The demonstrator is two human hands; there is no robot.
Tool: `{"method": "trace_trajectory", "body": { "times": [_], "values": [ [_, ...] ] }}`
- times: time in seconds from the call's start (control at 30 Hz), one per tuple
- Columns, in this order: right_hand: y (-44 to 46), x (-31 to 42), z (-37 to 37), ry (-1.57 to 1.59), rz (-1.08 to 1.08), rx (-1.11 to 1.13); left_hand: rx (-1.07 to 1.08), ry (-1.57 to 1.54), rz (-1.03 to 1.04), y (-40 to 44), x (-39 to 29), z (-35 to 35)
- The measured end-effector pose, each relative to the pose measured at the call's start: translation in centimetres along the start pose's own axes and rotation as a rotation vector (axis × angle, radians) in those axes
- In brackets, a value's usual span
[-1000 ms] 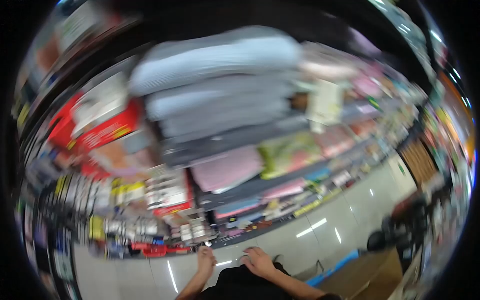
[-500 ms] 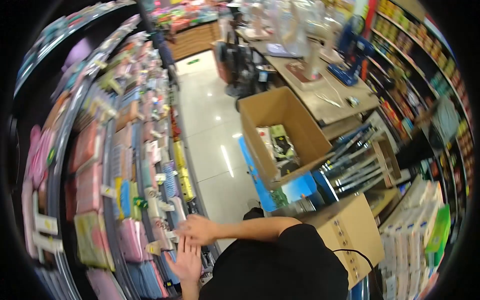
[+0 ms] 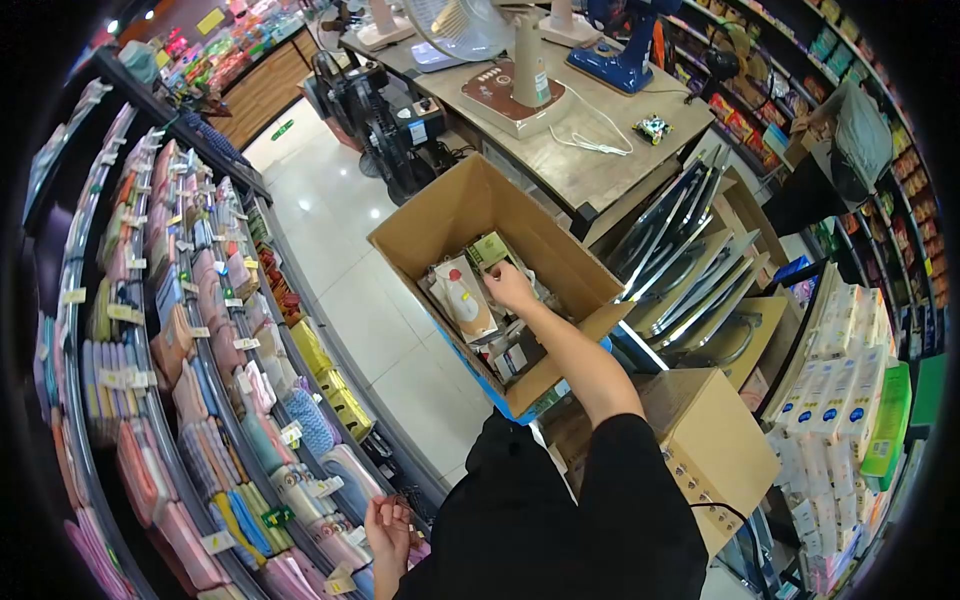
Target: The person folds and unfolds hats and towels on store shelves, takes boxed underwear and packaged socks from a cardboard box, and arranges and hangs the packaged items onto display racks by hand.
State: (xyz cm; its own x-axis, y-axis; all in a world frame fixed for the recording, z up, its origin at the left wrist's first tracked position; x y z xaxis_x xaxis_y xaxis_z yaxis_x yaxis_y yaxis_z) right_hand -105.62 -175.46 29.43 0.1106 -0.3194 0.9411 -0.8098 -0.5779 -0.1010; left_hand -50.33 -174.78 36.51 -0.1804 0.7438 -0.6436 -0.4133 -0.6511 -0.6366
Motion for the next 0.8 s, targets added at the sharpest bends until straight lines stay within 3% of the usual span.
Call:
{"method": "trace_trajectory", "body": {
  "times": [0.03,0.07,0.13,0.23,0.5,0.57,0.63,0.77,0.8],
  "values": [
    [1.4,-4.5,1.7,-0.171,0.142,0.111,-0.006,0.015,-0.007,0.9,-0.6,1.1],
    [2.2,-6.4,2.5,-0.159,0.158,0.108,-0.043,0.095,-0.06,1.8,-0.9,1.8],
    [2.7,-9.9,5.8,-0.34,0.247,0.316,-0.041,0.206,-0.092,3.2,-1.8,2.9],
    [3.0,-11.8,8.7,-0.312,0.32,0.376,-0.058,0.31,-0.072,4.3,-3.4,4.8],
    [1.4,-10.4,11.2,-0.064,0.343,0.188,-0.119,0.334,-0.097,5.9,-3.2,4.1],
    [0.6,-8.6,13.7,-0.214,0.23,0.244,-0.133,0.36,-0.135,6.3,-2.7,3.9],
    [-0.9,-3.1,16.2,-0.302,-0.2,0.352,-0.129,0.368,-0.151,6.6,-2.6,4.3],
    [-0.3,-3.4,13.8,-0.45,-0.041,0.114,-0.12,0.369,-0.153,7.2,-3.2,5.2],
    [0.4,-5.3,13.2,-0.404,0.117,0.101,-0.126,0.37,-0.153,7.3,-3.3,5.2]
  ]
}}
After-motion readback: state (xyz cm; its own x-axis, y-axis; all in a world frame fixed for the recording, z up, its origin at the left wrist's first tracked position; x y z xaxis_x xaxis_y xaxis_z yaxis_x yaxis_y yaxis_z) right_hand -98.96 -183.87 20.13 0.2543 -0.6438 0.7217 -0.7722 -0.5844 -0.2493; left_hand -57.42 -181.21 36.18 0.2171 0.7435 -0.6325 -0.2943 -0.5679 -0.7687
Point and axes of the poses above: each hand's wrist, its own y-axis towards the middle knuckle, its own z-axis out of the palm, x = y × z, the point moved 10 cm from there along y, towards the middle knuckle, and after that the axes turned 15 degrees about y, right-handed, at the moved point
